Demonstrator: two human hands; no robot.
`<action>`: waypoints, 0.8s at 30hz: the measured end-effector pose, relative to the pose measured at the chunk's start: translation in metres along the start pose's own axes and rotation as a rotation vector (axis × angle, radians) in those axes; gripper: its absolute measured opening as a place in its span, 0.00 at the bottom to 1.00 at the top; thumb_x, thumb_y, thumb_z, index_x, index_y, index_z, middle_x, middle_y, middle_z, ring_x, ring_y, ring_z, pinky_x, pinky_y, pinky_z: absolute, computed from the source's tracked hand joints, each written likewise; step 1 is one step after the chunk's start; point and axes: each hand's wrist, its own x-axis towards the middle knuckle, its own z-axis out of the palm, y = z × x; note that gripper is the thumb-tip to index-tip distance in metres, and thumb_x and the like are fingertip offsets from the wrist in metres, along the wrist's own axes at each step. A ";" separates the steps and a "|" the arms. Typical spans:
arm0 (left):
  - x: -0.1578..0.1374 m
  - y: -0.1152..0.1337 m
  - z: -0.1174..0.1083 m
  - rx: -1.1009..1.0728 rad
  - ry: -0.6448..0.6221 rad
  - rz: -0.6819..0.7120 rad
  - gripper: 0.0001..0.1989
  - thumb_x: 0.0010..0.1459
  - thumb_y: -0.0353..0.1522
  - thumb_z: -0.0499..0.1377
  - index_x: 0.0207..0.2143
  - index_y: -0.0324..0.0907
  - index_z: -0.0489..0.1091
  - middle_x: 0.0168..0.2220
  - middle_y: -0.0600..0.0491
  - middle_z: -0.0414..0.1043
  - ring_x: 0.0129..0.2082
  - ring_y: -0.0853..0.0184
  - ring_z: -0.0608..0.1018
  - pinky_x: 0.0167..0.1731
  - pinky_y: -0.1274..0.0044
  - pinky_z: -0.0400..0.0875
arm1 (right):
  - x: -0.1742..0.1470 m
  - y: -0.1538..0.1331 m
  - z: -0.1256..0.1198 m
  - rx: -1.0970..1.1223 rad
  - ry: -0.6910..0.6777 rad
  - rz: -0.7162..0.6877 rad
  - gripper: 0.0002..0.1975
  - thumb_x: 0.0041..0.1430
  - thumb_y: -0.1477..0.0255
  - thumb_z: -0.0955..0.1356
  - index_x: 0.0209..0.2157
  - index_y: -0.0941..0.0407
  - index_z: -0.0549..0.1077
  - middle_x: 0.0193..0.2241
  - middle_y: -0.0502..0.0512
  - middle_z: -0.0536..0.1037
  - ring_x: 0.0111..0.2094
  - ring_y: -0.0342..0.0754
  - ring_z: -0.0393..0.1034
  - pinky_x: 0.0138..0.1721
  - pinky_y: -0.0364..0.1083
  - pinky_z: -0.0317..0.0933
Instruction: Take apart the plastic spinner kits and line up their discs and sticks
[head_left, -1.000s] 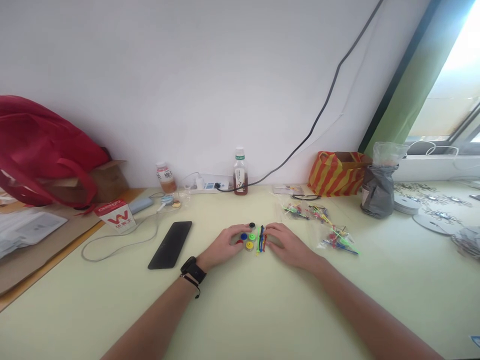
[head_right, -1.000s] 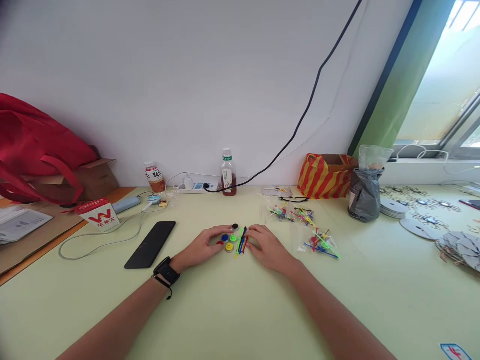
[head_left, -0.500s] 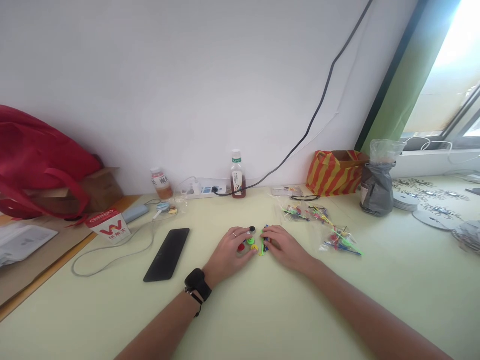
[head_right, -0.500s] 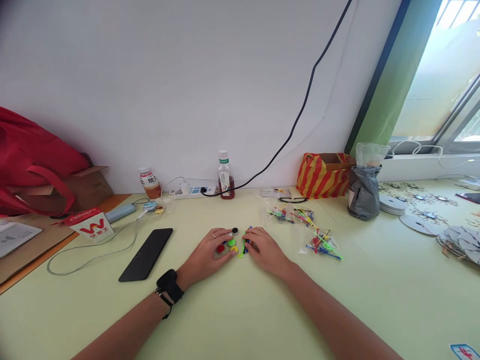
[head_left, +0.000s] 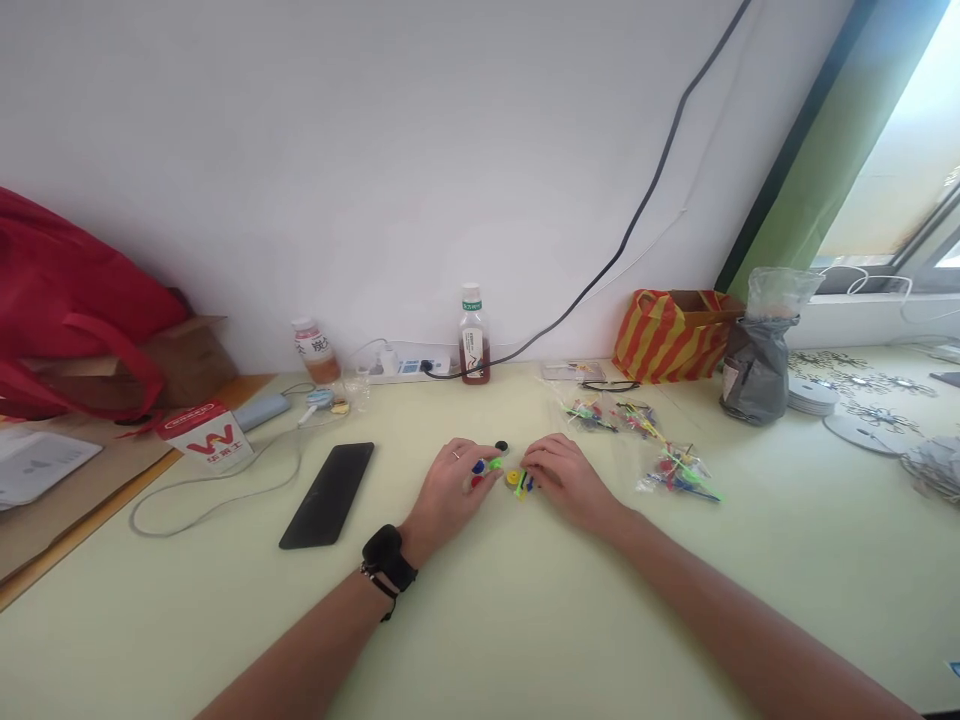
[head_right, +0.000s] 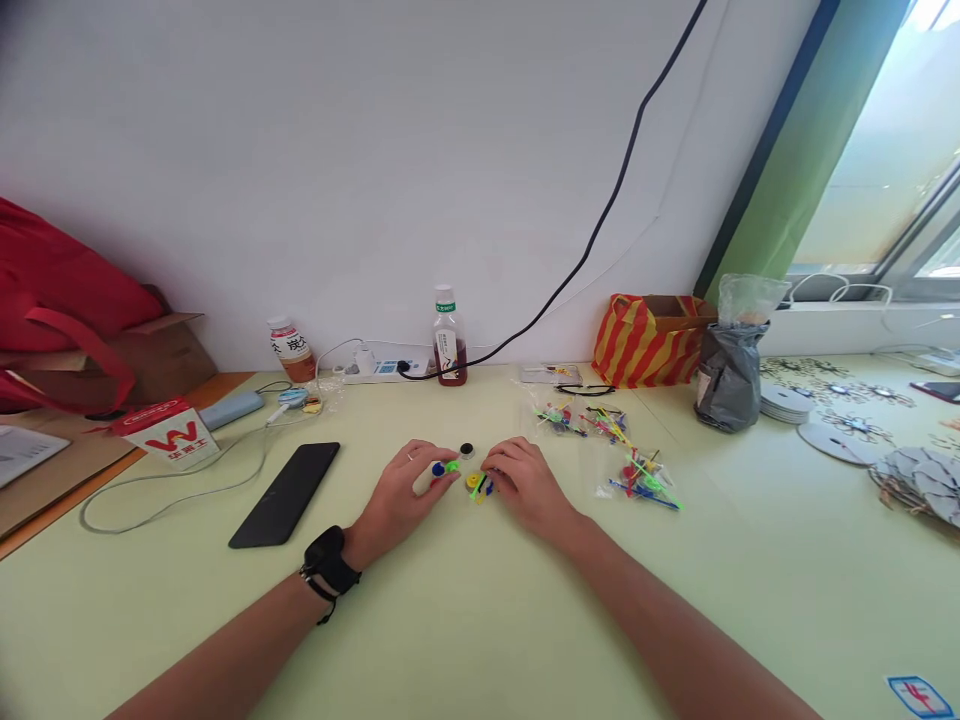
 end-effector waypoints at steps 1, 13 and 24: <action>-0.001 0.004 -0.001 -0.011 0.029 0.010 0.09 0.68 0.32 0.61 0.50 0.46 0.74 0.43 0.50 0.77 0.46 0.61 0.76 0.48 0.69 0.73 | 0.000 0.000 0.000 0.014 0.026 0.002 0.08 0.71 0.75 0.66 0.42 0.52 0.77 0.42 0.56 0.80 0.48 0.54 0.71 0.52 0.56 0.65; -0.011 0.026 0.000 -0.193 -0.454 -0.107 0.11 0.70 0.38 0.58 0.51 0.48 0.73 0.41 0.54 0.78 0.39 0.64 0.78 0.44 0.73 0.71 | 0.003 0.000 0.001 0.211 0.119 0.082 0.08 0.72 0.66 0.63 0.42 0.51 0.74 0.47 0.59 0.80 0.53 0.56 0.71 0.57 0.58 0.64; -0.005 0.025 -0.004 -0.184 -0.439 -0.096 0.09 0.70 0.36 0.56 0.49 0.47 0.72 0.50 0.50 0.77 0.44 0.61 0.79 0.49 0.69 0.72 | 0.000 -0.017 -0.006 0.268 0.115 0.322 0.10 0.75 0.63 0.58 0.41 0.52 0.64 0.32 0.50 0.70 0.29 0.48 0.66 0.32 0.48 0.62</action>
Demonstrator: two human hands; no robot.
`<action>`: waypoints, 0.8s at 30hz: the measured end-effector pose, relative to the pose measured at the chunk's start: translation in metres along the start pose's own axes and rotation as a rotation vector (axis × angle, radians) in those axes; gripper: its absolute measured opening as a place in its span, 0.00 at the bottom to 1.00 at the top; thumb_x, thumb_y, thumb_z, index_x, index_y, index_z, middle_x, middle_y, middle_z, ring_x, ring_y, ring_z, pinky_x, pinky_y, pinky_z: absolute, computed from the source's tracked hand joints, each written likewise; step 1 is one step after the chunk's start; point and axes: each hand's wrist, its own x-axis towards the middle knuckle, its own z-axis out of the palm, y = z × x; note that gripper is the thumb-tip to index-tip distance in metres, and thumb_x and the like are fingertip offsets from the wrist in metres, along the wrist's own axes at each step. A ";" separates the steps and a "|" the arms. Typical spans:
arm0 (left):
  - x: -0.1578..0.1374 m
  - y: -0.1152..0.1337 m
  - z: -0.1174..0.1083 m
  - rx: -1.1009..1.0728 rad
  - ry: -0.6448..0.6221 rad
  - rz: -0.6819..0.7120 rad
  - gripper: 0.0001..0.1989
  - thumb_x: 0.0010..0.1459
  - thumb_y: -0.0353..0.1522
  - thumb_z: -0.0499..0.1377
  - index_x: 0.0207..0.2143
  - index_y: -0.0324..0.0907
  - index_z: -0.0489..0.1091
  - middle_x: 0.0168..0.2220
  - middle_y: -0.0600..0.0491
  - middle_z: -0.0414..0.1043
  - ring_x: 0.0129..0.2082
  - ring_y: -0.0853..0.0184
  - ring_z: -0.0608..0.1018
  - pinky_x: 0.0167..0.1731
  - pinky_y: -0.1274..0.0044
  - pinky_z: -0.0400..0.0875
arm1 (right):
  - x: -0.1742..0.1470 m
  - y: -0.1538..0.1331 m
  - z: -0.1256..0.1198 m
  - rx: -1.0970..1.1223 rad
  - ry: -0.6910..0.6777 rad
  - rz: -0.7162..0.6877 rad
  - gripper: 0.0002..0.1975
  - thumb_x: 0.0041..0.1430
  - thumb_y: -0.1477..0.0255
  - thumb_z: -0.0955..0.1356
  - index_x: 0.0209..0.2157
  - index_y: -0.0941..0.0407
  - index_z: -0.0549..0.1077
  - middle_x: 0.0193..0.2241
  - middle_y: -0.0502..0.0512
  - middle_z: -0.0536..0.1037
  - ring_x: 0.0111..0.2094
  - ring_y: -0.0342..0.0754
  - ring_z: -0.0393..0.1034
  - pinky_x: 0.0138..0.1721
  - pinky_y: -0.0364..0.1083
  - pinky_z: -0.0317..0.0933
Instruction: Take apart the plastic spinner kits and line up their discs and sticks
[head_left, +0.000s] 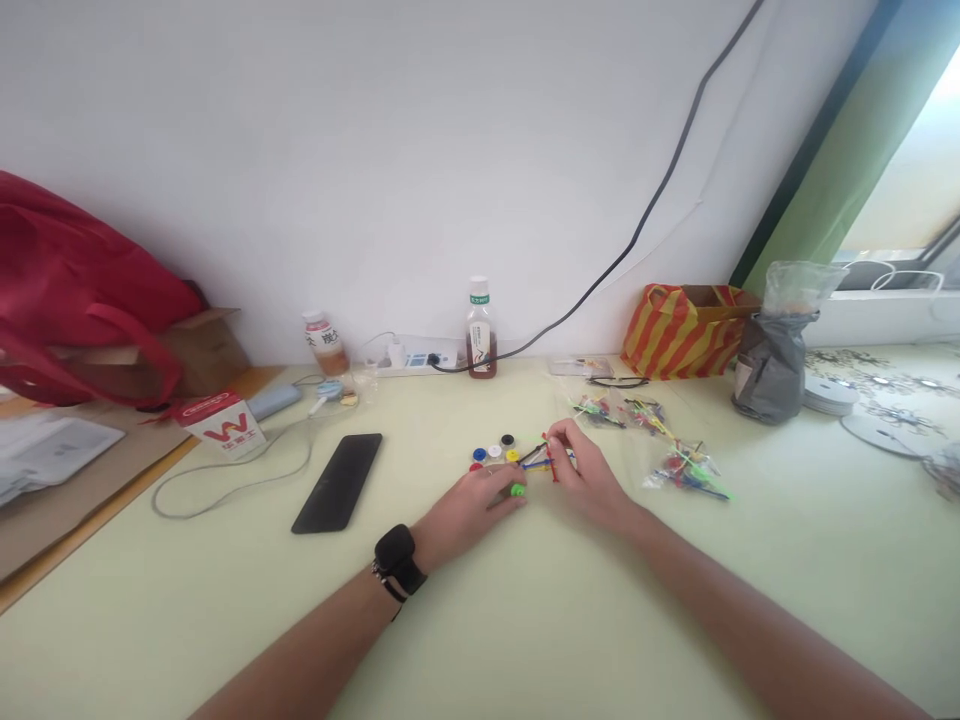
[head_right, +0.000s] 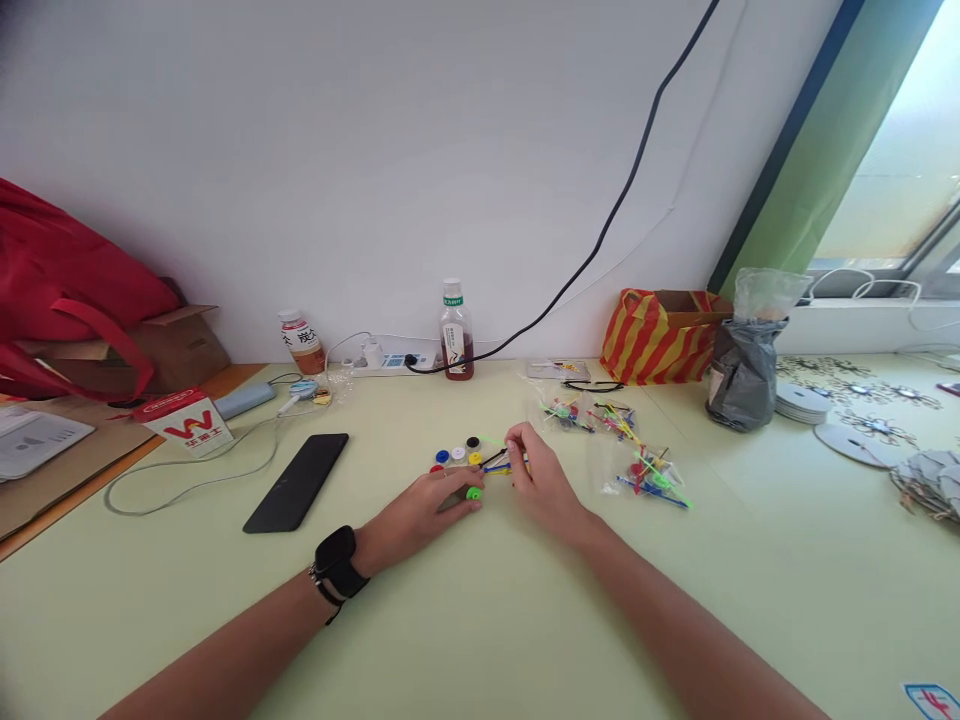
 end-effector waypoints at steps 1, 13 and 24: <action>0.000 -0.002 0.000 0.002 0.012 -0.011 0.09 0.70 0.36 0.56 0.50 0.47 0.72 0.51 0.50 0.77 0.44 0.61 0.80 0.50 0.69 0.72 | -0.001 -0.003 -0.002 -0.002 -0.015 0.014 0.10 0.75 0.63 0.57 0.41 0.51 0.63 0.30 0.49 0.69 0.28 0.48 0.64 0.32 0.47 0.61; 0.004 -0.024 0.008 -0.275 0.224 -0.084 0.13 0.66 0.40 0.62 0.49 0.45 0.78 0.41 0.50 0.80 0.39 0.64 0.80 0.42 0.72 0.77 | -0.002 -0.005 -0.012 -0.167 -0.274 -0.086 0.13 0.73 0.68 0.60 0.34 0.53 0.70 0.32 0.53 0.74 0.34 0.50 0.68 0.37 0.49 0.61; 0.006 -0.021 0.007 -0.666 0.190 -0.245 0.22 0.52 0.40 0.73 0.46 0.39 0.77 0.42 0.47 0.81 0.39 0.64 0.83 0.47 0.69 0.80 | 0.005 -0.002 -0.011 0.185 -0.017 0.056 0.15 0.66 0.56 0.70 0.40 0.54 0.79 0.34 0.56 0.77 0.32 0.49 0.71 0.34 0.49 0.67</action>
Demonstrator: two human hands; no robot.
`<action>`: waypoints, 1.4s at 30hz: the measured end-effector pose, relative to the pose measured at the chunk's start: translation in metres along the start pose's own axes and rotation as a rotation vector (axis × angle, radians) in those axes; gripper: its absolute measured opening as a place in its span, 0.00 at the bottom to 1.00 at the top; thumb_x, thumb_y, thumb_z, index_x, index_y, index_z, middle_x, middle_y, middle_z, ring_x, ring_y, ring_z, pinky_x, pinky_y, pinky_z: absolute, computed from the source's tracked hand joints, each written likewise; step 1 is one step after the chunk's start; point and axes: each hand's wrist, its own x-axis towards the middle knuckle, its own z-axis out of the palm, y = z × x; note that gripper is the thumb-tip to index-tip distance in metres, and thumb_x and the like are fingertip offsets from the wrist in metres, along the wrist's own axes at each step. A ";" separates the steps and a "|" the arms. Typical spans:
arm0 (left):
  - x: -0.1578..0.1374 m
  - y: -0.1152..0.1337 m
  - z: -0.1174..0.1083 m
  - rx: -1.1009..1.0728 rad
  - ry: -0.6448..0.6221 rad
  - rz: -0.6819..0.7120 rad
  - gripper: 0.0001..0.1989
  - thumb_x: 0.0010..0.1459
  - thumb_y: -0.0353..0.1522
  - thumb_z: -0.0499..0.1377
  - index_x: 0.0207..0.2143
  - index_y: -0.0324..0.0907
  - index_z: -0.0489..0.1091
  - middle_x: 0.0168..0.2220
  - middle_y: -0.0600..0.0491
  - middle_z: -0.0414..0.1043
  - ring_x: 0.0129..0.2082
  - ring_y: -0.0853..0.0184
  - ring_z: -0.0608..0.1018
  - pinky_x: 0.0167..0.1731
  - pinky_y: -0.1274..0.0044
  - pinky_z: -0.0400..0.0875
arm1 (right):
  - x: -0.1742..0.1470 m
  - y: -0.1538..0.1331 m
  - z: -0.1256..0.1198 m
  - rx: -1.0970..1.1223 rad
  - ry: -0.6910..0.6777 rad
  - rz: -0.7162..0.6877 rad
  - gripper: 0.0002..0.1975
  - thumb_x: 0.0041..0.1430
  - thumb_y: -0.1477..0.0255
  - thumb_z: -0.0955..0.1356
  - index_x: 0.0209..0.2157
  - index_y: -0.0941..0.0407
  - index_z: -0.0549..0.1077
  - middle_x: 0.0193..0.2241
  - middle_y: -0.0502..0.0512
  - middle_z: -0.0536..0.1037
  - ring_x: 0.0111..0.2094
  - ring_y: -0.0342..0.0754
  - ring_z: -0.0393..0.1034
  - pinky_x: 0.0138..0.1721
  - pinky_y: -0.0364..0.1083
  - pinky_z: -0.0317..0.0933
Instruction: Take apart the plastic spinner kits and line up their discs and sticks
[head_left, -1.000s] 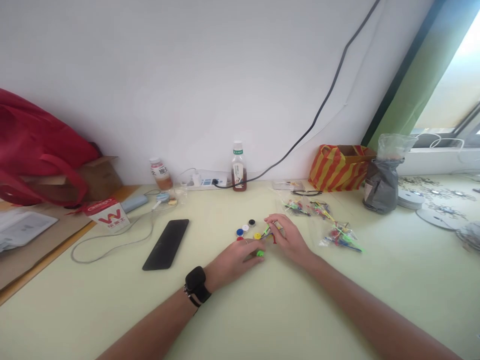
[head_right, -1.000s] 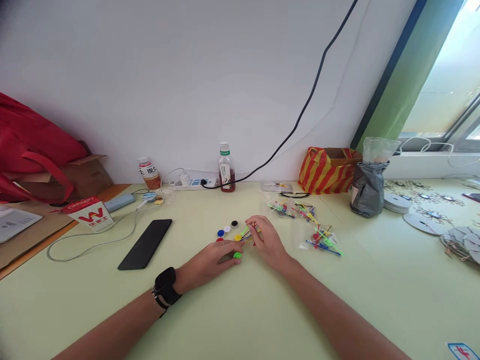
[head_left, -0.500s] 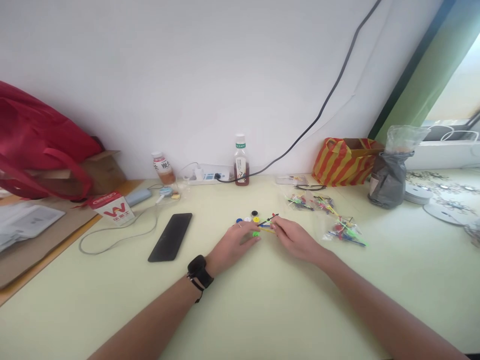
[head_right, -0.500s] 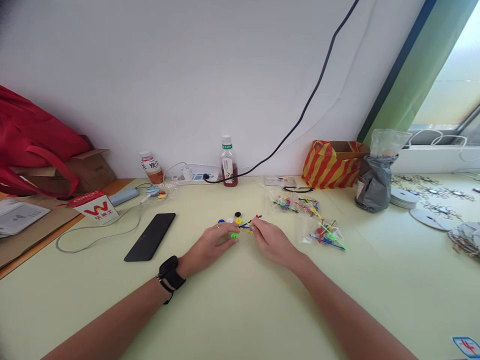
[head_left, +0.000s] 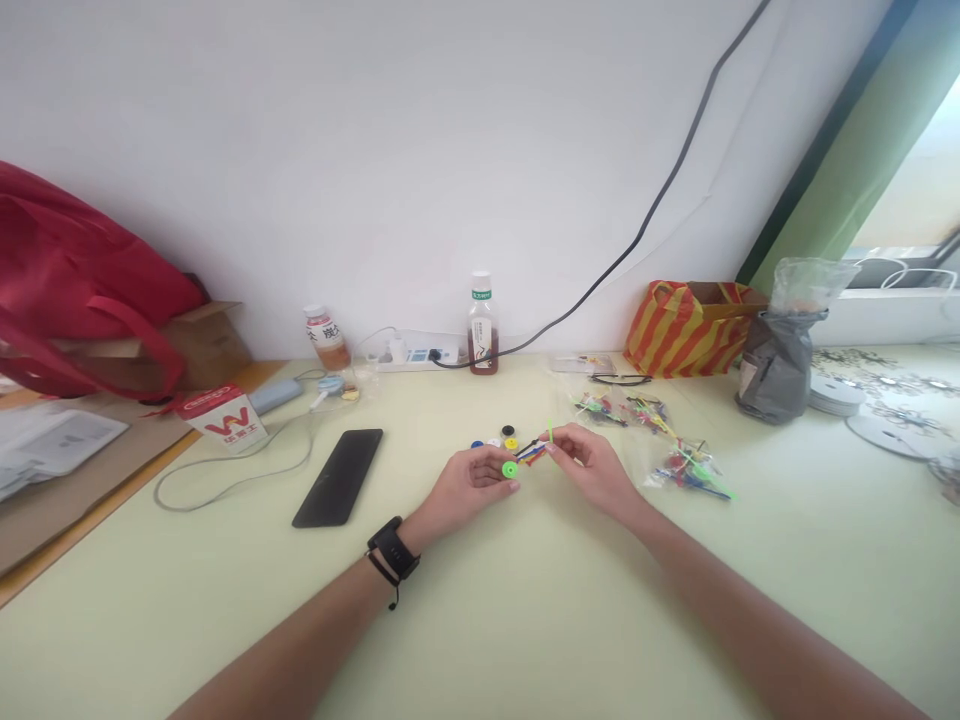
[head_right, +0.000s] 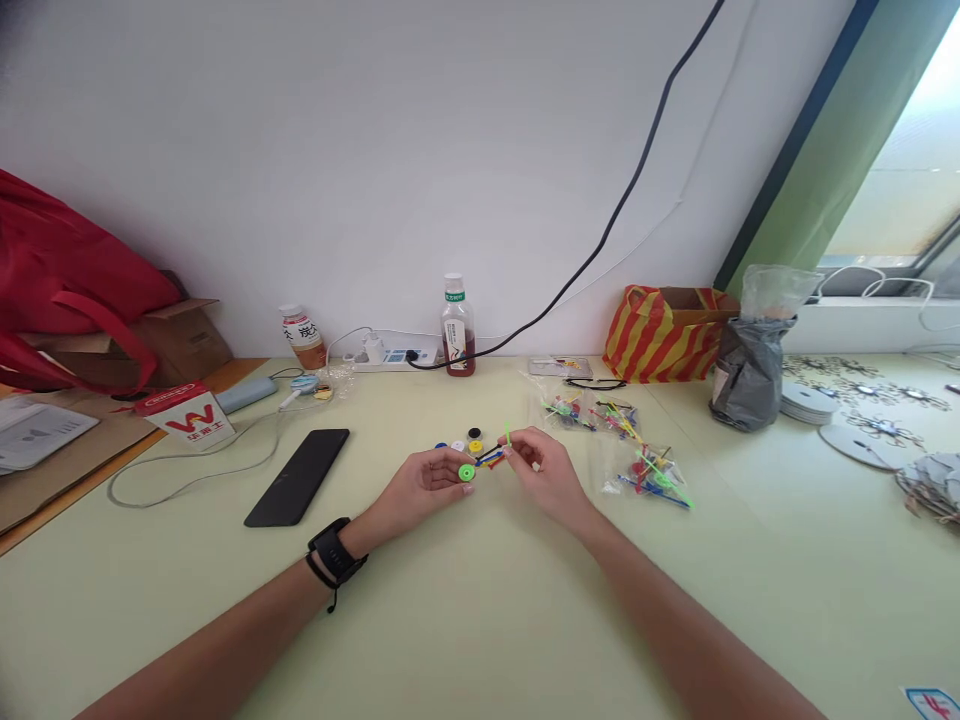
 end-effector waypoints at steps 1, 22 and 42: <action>0.000 0.001 0.000 -0.008 0.006 0.003 0.22 0.52 0.40 0.74 0.46 0.39 0.77 0.43 0.47 0.81 0.39 0.64 0.83 0.47 0.68 0.80 | -0.001 -0.003 0.000 0.095 -0.019 0.045 0.16 0.64 0.56 0.72 0.40 0.54 0.77 0.33 0.56 0.78 0.32 0.49 0.72 0.36 0.50 0.68; -0.005 0.007 0.007 0.178 0.138 0.211 0.23 0.57 0.39 0.71 0.53 0.42 0.76 0.51 0.45 0.79 0.47 0.60 0.81 0.53 0.65 0.79 | -0.011 -0.023 0.011 0.397 -0.189 0.243 0.16 0.57 0.57 0.76 0.39 0.55 0.83 0.29 0.55 0.81 0.30 0.48 0.74 0.35 0.50 0.70; -0.010 0.013 0.011 0.345 0.041 0.290 0.13 0.66 0.33 0.62 0.52 0.46 0.78 0.47 0.50 0.81 0.44 0.64 0.83 0.48 0.72 0.80 | -0.011 -0.022 0.016 0.315 -0.238 0.206 0.14 0.58 0.58 0.75 0.38 0.54 0.83 0.33 0.54 0.80 0.32 0.46 0.69 0.34 0.46 0.65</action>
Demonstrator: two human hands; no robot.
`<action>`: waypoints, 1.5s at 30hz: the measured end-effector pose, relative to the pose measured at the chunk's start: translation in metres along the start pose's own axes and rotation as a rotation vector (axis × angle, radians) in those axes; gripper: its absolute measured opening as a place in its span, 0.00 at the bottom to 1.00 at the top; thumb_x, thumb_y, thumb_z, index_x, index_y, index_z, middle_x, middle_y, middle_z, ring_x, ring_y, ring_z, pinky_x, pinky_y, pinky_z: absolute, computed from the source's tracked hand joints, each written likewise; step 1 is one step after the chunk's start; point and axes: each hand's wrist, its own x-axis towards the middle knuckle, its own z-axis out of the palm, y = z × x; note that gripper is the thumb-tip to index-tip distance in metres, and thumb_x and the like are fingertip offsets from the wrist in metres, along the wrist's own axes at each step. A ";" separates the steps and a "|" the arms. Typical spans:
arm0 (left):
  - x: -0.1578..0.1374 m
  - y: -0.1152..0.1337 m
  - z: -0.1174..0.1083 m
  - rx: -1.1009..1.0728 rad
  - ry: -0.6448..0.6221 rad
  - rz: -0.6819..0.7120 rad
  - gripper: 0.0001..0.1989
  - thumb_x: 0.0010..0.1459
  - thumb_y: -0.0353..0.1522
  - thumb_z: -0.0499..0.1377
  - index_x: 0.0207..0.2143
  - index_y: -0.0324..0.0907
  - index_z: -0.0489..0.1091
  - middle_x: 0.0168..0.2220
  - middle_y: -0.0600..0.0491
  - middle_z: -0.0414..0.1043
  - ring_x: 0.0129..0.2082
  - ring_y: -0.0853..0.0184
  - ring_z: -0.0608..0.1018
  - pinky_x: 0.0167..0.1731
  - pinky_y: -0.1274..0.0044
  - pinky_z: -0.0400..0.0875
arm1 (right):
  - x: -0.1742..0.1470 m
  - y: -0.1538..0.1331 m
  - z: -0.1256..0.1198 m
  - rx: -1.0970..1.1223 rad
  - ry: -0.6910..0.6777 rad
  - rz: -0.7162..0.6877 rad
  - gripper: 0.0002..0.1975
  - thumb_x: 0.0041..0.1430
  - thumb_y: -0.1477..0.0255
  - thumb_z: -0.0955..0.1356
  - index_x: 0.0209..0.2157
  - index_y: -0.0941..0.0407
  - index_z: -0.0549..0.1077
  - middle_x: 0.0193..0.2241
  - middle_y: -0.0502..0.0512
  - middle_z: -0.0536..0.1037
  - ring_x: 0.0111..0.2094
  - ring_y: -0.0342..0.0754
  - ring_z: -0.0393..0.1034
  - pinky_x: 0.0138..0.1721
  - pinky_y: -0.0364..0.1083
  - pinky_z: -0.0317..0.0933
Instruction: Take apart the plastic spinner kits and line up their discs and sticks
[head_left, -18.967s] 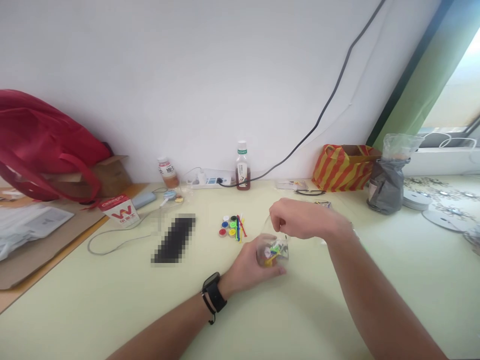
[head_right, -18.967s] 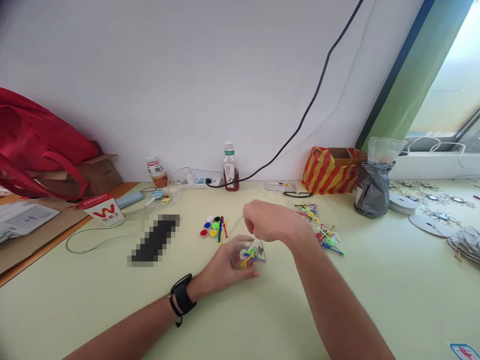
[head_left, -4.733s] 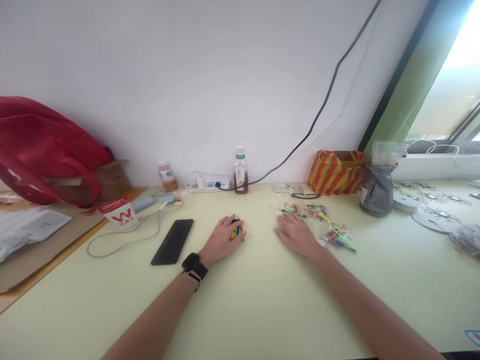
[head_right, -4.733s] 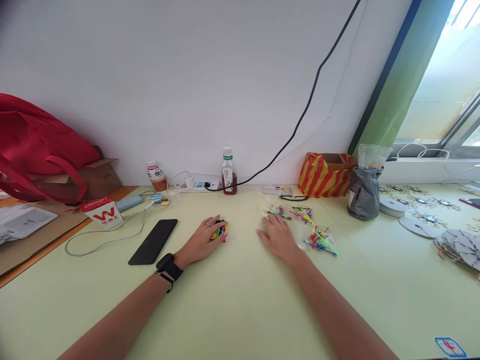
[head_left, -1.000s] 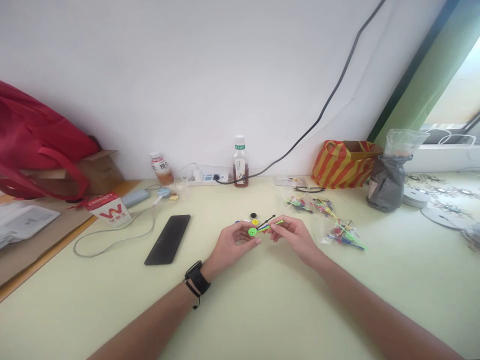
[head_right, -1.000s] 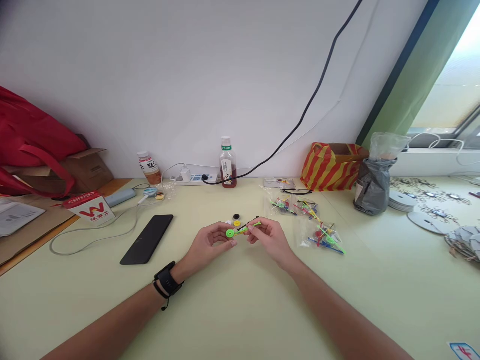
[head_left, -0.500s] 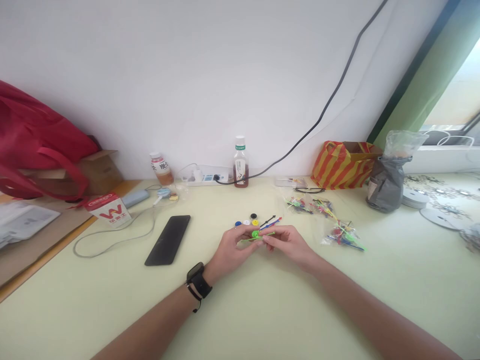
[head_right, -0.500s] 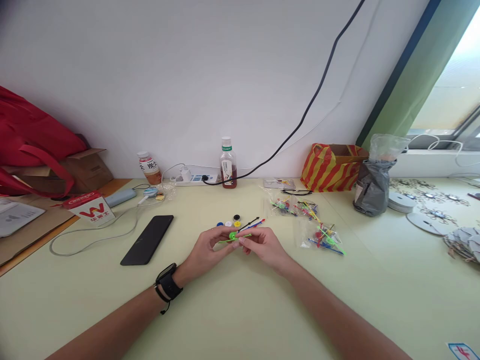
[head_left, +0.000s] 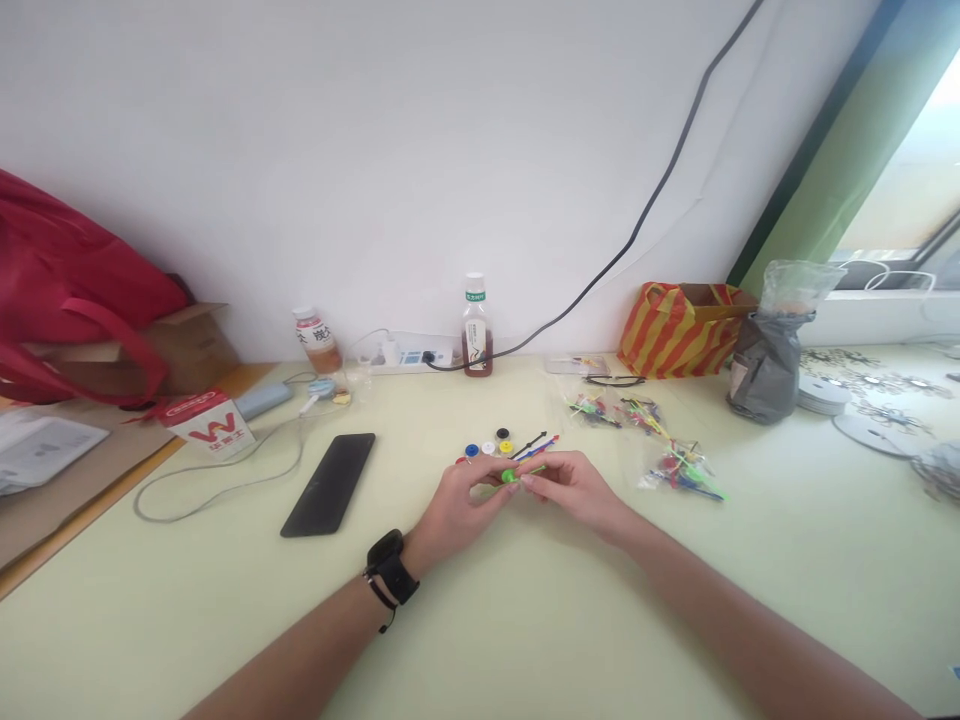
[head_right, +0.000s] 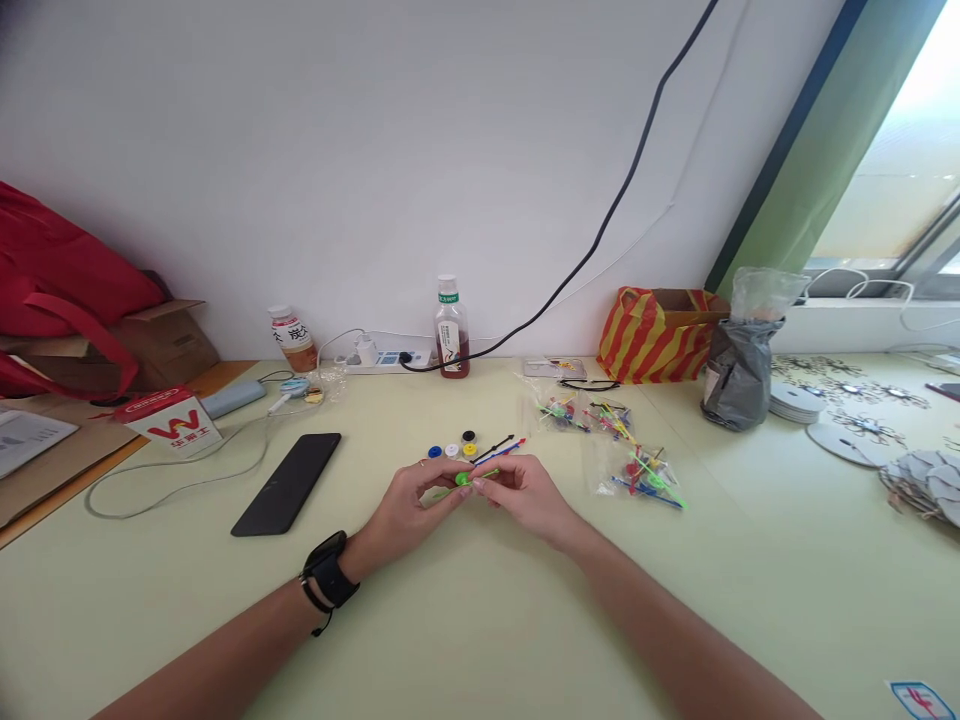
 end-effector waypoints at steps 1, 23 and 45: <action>0.000 0.000 0.000 0.008 0.003 0.000 0.13 0.66 0.33 0.62 0.52 0.46 0.78 0.47 0.50 0.81 0.44 0.64 0.83 0.48 0.72 0.80 | 0.000 0.000 0.000 -0.015 0.003 0.002 0.14 0.59 0.58 0.75 0.38 0.54 0.83 0.33 0.53 0.79 0.31 0.46 0.68 0.34 0.46 0.64; -0.001 -0.003 0.000 0.087 -0.004 0.032 0.13 0.65 0.31 0.63 0.52 0.48 0.79 0.45 0.52 0.82 0.40 0.66 0.82 0.45 0.74 0.78 | 0.003 0.011 -0.006 -0.146 0.022 0.025 0.12 0.62 0.61 0.71 0.40 0.55 0.78 0.29 0.51 0.75 0.30 0.47 0.66 0.32 0.45 0.59; -0.001 -0.001 0.000 0.095 -0.010 0.014 0.12 0.64 0.30 0.63 0.49 0.45 0.79 0.43 0.52 0.83 0.37 0.67 0.81 0.40 0.76 0.77 | 0.002 0.009 -0.006 -0.187 -0.007 0.018 0.13 0.63 0.60 0.70 0.34 0.55 0.76 0.35 0.54 0.79 0.35 0.49 0.71 0.36 0.46 0.63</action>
